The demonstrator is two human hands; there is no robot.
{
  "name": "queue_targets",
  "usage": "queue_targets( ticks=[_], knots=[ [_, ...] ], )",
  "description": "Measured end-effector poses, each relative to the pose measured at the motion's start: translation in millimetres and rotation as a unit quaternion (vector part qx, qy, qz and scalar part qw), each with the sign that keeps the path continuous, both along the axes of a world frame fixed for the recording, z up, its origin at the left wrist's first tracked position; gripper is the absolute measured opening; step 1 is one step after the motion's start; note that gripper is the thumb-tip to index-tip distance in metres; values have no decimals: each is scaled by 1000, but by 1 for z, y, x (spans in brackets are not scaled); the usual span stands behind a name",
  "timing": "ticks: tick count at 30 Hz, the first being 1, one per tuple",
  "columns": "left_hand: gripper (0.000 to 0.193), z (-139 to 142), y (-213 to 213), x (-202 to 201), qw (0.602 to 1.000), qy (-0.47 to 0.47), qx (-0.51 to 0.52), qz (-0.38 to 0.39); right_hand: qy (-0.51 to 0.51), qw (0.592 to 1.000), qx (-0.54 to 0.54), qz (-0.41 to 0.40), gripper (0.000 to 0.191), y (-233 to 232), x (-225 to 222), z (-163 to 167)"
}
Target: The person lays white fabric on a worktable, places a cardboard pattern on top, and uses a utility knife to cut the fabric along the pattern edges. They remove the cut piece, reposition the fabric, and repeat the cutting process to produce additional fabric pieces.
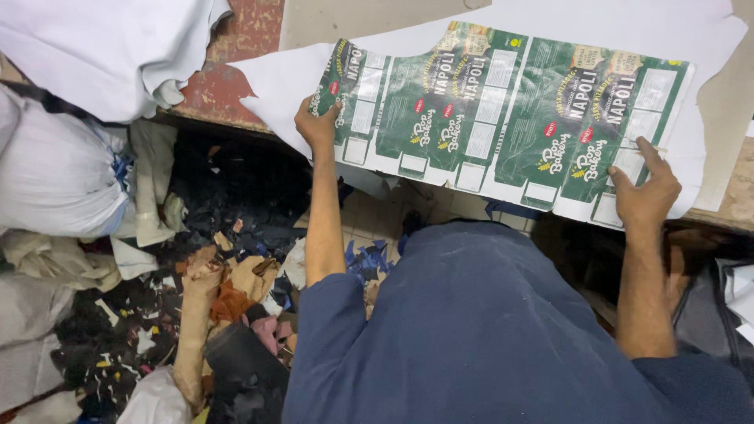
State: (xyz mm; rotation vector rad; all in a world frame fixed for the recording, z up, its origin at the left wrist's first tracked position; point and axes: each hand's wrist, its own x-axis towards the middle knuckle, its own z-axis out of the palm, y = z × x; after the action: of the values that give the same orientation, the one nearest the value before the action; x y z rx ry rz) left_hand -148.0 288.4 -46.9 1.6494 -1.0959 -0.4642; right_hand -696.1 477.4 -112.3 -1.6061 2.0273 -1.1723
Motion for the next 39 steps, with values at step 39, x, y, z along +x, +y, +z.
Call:
queue_targets(
  ticks=[39],
  knots=[
    [12,-18,8,19,895,-354,-196,-187,380,877,269,117,109,-117,109,55]
  ],
)
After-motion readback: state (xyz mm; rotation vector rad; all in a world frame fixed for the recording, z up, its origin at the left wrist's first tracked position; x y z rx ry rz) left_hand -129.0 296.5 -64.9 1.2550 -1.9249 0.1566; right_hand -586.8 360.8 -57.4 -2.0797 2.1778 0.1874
